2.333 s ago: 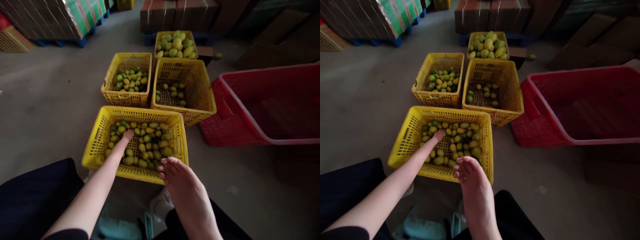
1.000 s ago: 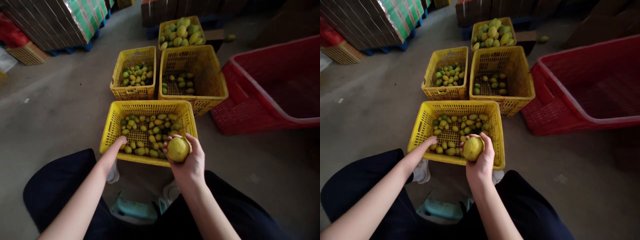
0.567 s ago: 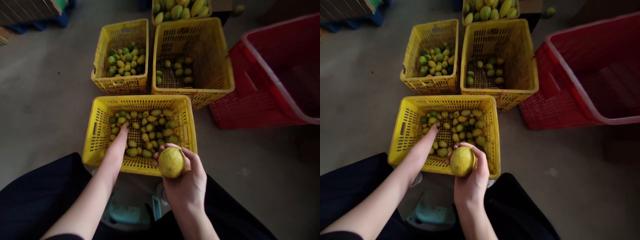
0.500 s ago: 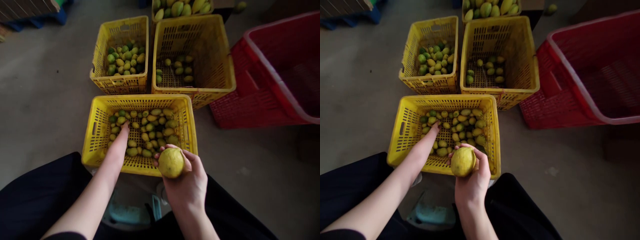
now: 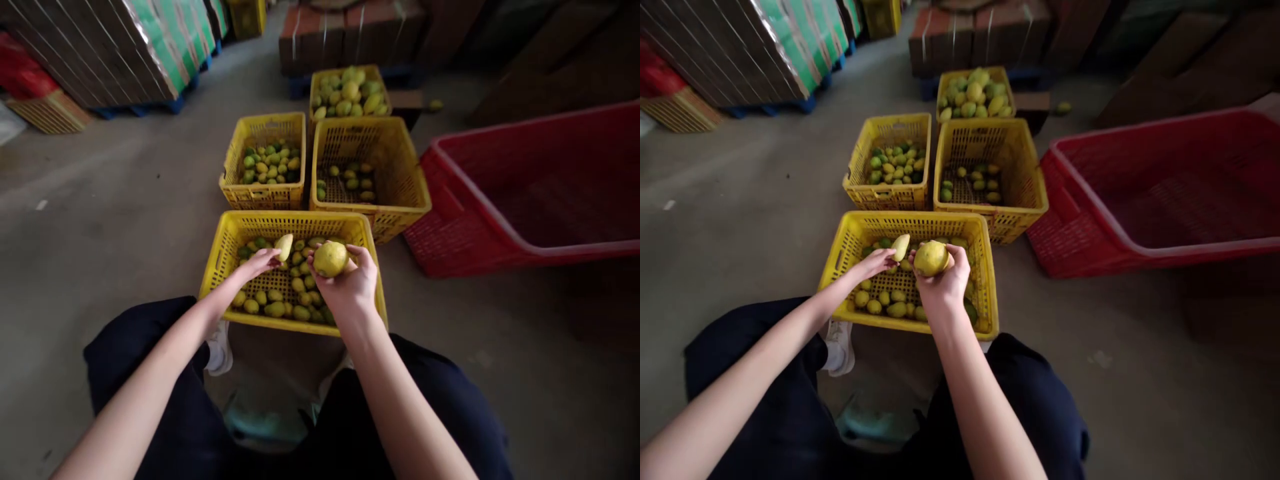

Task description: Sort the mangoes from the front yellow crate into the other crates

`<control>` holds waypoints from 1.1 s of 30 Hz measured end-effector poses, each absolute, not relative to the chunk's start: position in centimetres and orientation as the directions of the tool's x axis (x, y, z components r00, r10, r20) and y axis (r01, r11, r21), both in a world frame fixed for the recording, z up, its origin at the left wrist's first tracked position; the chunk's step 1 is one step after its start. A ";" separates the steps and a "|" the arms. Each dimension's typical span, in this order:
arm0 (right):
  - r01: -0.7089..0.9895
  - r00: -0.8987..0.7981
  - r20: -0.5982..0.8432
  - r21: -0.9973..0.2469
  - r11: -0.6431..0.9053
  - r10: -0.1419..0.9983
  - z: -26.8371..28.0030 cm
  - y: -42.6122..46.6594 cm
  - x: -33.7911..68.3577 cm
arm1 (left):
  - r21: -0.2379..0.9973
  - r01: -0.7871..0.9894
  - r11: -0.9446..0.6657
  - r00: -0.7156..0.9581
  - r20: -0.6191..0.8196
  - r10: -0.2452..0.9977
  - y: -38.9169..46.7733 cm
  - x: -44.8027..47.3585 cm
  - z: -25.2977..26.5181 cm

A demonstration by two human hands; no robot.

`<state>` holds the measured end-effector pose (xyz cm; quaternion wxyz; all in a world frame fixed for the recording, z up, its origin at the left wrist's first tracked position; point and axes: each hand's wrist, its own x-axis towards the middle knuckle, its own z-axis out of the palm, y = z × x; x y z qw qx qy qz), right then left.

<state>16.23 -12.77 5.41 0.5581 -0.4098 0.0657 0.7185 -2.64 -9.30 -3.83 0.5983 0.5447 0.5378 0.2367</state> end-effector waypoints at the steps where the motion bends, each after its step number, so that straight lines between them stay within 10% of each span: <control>1: -0.853 -0.064 -0.646 -0.361 -0.378 0.761 5.6 -12.8 16.0 | 0.923 0.253 0.291 0.284 -0.359 0.889 -8.4 -2.4 -2.5; 11: -0.745 -0.173 -0.459 -0.517 -0.421 0.871 7.4 -15.8 15.3 | 0.847 -0.341 0.407 0.416 -0.253 0.873 -13.3 -5.2 10.6; 18: -0.704 -0.199 -0.370 -0.591 -0.394 0.908 8.2 -17.0 15.2 | 0.841 -0.314 0.440 0.102 -0.431 0.897 -16.4 -2.3 5.8; 33: -0.671 -0.129 -0.203 -0.703 -0.236 0.971 7.5 -16.3 13.7 | 0.969 -0.230 0.089 0.304 -0.015 0.952 -17.3 -3.7 8.3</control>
